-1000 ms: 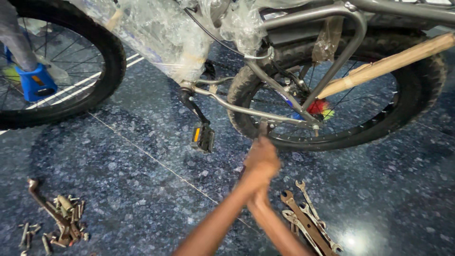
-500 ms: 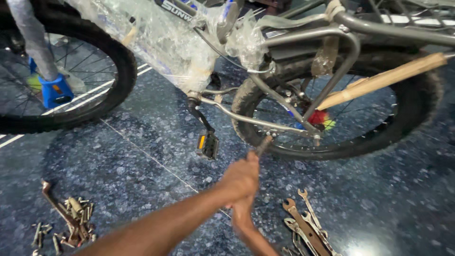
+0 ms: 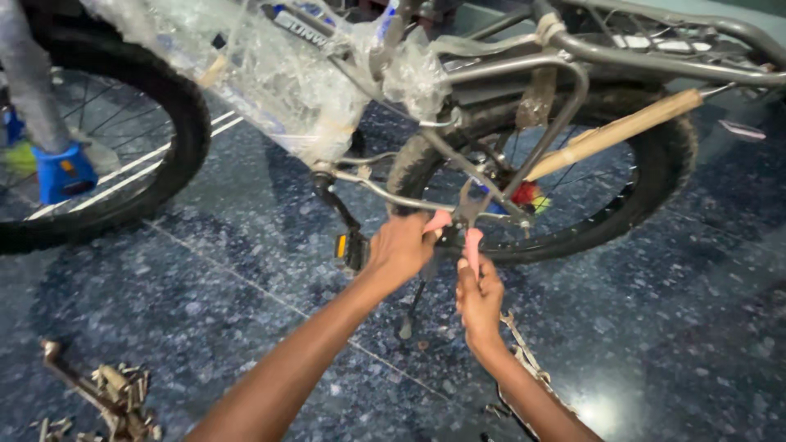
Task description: The person uses a pair of pink-handled pliers to tighten a bolt on the rear wheel axle of a bicycle. The bicycle is partially wrapped in protective plastic. The person then moves to the front wheel and uses the pliers to tighten a bolt on the front axle. The task involves precise tool manipulation to secure the wheels to the frame.
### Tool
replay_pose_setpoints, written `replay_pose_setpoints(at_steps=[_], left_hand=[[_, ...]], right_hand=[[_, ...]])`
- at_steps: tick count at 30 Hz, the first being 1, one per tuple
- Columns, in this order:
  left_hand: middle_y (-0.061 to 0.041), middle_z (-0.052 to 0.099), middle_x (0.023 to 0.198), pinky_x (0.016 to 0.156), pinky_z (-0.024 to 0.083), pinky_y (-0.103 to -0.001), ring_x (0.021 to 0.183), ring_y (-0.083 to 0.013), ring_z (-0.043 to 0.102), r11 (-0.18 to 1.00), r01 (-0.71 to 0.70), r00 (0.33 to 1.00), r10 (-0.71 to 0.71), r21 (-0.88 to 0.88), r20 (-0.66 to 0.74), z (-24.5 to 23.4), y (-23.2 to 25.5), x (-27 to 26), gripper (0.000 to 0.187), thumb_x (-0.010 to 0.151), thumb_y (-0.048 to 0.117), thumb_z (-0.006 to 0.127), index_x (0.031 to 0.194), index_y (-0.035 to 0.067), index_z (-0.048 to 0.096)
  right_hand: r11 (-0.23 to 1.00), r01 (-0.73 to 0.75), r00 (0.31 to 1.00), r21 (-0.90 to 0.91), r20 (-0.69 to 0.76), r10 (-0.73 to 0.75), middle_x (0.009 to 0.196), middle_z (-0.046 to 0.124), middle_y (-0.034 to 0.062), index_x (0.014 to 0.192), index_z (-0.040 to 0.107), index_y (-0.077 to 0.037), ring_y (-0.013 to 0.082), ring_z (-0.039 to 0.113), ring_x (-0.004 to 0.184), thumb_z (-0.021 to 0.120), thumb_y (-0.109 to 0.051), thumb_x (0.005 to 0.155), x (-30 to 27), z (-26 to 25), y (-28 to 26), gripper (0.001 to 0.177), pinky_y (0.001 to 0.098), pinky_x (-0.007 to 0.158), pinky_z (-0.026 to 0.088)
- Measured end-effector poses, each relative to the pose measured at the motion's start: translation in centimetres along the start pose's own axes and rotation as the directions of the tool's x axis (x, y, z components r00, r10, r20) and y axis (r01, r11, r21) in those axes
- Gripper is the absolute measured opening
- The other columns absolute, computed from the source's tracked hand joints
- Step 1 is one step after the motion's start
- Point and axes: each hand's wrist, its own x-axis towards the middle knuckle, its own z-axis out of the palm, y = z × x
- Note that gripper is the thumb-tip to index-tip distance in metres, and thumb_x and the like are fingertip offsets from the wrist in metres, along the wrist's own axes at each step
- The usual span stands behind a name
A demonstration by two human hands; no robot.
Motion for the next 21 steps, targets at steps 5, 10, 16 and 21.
replay_pose_setpoints(at_steps=[5, 10, 16, 21], left_hand=[[-0.020, 0.074, 0.093, 0.077, 0.054, -0.056, 0.091, -0.0429, 0.070, 0.999, -0.021, 0.998, 0.024, 0.040, -0.066, -1.8, 0.6, 0.7, 0.022, 0.089, 0.031, 0.069, 0.099, 0.011, 0.073], [-0.018, 0.074, 0.093, 0.079, 0.054, -0.053, 0.093, -0.0396, 0.071, 0.997, 0.073, 0.997, -0.074, -0.018, -0.039, -3.7, 0.4, 1.8, 0.024, 0.084, 0.031, 0.073, 0.100, 0.013, 0.074], [-0.017, 0.075, 0.096, 0.081, 0.055, -0.052, 0.096, -0.0390, 0.071, 0.995, 0.091, 0.993, -0.093, -0.031, -0.079, -3.7, 0.2, 2.4, 0.023, 0.084, 0.028, 0.070, 0.102, 0.014, 0.075], [-0.022, 0.073, 0.100, 0.084, 0.054, -0.055, 0.098, -0.0431, 0.069, 0.993, 0.118, 0.989, -0.119, -0.019, -0.083, -2.0, 0.4, 2.8, 0.024, 0.086, 0.027, 0.067, 0.103, 0.011, 0.074]], right_hand=[[0.996, 0.056, 0.998, 0.074, -0.025, -0.054, 0.059, 0.049, -0.0035, 0.114, 0.059, -0.009, 0.0046, 0.040, 0.042, 0.059, -0.034, 0.101, 0.8, 2.3, -0.2, 0.028, 0.0230, 0.035, 0.030], [0.994, 0.085, 0.996, 0.064, -0.001, -0.086, 0.060, 0.050, -0.0028, 0.112, 0.059, -0.008, 0.0048, 0.040, 0.041, 0.055, -0.036, 0.103, 1.2, 3.8, -1.1, 0.030, 0.0229, 0.035, 0.030], [0.994, 0.060, 0.998, 0.088, -0.009, -0.059, 0.059, 0.051, -0.0018, 0.106, 0.059, -0.006, 0.0049, 0.039, 0.040, 0.052, -0.039, 0.105, 2.8, 4.2, -0.9, 0.034, 0.0230, 0.034, 0.027], [0.994, 0.073, 0.997, 0.084, 0.002, -0.073, 0.057, 0.049, -0.0030, 0.109, 0.060, -0.007, 0.0045, 0.038, 0.039, 0.051, -0.040, 0.105, 3.5, 3.3, 0.4, 0.034, 0.0222, 0.034, 0.027]])
